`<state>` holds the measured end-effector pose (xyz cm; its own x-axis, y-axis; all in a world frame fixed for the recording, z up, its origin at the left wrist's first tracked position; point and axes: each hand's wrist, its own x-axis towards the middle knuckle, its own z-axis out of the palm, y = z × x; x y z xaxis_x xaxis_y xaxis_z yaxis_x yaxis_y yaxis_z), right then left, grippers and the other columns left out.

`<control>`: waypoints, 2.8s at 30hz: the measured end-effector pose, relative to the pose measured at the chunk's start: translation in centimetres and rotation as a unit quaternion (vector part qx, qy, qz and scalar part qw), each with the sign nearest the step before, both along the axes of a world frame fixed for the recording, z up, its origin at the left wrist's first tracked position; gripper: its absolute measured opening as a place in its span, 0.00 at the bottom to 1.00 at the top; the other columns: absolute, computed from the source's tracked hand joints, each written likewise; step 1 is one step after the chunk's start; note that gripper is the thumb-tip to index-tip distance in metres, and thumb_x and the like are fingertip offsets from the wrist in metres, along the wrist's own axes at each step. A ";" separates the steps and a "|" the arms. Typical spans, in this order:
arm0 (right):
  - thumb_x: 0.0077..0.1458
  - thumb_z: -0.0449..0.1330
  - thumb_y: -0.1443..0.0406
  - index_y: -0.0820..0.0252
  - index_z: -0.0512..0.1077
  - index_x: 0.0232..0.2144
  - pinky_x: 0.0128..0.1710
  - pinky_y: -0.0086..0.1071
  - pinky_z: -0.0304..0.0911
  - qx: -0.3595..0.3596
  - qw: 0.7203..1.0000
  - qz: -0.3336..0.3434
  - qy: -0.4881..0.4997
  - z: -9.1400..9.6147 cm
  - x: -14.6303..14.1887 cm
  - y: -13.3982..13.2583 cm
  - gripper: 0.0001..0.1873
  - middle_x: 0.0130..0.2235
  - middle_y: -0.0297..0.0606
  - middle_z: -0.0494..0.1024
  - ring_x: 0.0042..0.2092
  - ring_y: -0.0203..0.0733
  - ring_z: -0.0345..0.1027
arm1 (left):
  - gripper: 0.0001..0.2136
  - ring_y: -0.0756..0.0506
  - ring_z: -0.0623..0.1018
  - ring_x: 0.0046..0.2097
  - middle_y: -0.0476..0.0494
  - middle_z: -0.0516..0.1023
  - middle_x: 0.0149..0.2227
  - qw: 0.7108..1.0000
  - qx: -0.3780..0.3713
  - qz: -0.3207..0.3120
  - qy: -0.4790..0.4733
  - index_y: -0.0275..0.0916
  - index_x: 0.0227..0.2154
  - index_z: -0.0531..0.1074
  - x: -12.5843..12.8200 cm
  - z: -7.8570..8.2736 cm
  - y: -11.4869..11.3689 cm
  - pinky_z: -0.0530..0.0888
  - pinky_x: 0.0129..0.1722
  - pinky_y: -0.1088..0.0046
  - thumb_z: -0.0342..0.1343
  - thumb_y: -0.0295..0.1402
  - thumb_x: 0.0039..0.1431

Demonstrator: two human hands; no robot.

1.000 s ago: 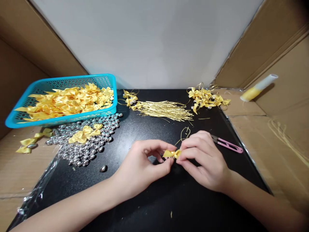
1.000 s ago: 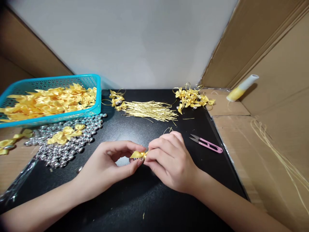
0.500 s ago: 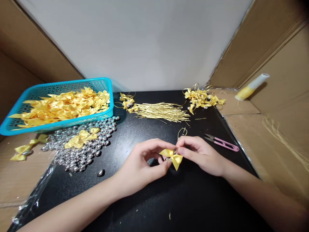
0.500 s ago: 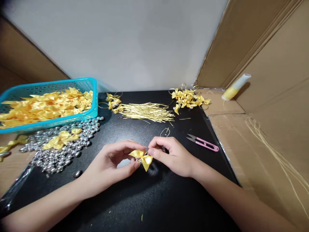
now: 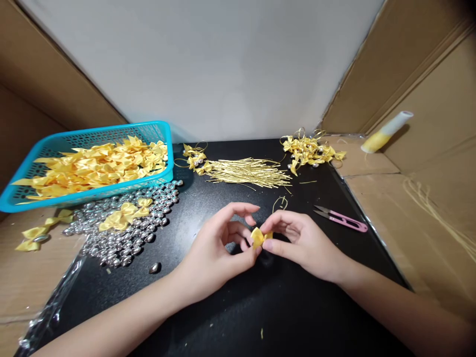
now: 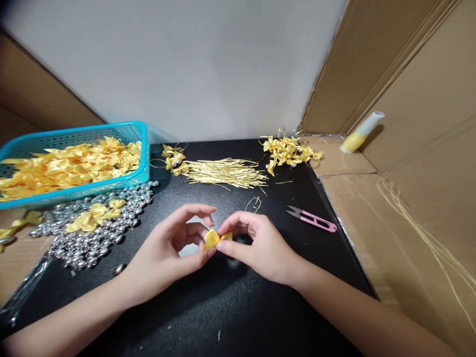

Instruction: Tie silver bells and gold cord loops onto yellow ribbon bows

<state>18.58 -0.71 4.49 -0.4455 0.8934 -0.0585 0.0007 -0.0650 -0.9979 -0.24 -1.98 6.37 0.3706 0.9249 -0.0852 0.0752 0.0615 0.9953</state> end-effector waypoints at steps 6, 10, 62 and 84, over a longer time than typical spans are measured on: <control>0.46 0.67 0.67 0.59 0.69 0.25 0.39 0.33 0.68 0.013 0.998 -0.064 0.002 -0.1 -0.4 -0.5 0.08 0.31 0.35 0.77 0.35 0.37 0.72 | 0.20 0.56 0.73 0.33 0.51 0.68 0.40 1.000 0.004 0.007 0.008 0.42 0.47 0.66 0.0 0.0 0.0 0.73 0.34 0.81 0.60 0.22 0.53; 0.45 0.67 0.66 0.59 0.68 0.26 0.38 0.32 0.69 -0.011 0.995 -0.086 0.039 -0.1 -0.6 -0.8 0.10 0.31 0.34 0.76 0.34 0.36 0.72 | 0.18 0.55 0.73 0.33 0.50 0.69 0.39 0.999 0.032 0.013 0.017 0.41 0.46 0.66 -0.1 0.2 -0.1 0.73 0.34 0.81 0.60 0.22 0.53; 0.37 0.74 0.61 0.60 0.68 0.26 0.35 0.29 0.70 -0.135 0.984 -0.095 0.071 0.0 -0.2 0.0 0.19 0.29 0.31 0.75 0.32 0.34 0.71 | 0.08 0.52 0.75 0.30 0.46 0.73 0.34 0.999 0.051 -0.014 0.002 0.41 0.40 0.76 0.3 -1.1 -0.6 0.74 0.30 0.79 0.52 0.31 0.65; 0.62 0.53 0.53 0.60 0.62 0.19 0.23 0.26 0.48 0.070 0.963 0.229 -0.121 -1.2 2.2 2.6 0.24 0.20 0.26 0.59 0.24 0.30 0.52 | 0.05 0.50 0.74 0.35 0.46 0.75 0.34 0.998 0.013 -0.061 -0.012 0.39 0.37 0.76 0.2 -0.8 -0.1 0.72 0.34 0.76 0.60 0.28 0.57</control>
<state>20.80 1.92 3.32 -0.7835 0.6126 -0.1038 0.2307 0.1318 -0.9641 0.00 -2.06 5.56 0.4818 0.8747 -0.0523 0.0575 0.0280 0.9980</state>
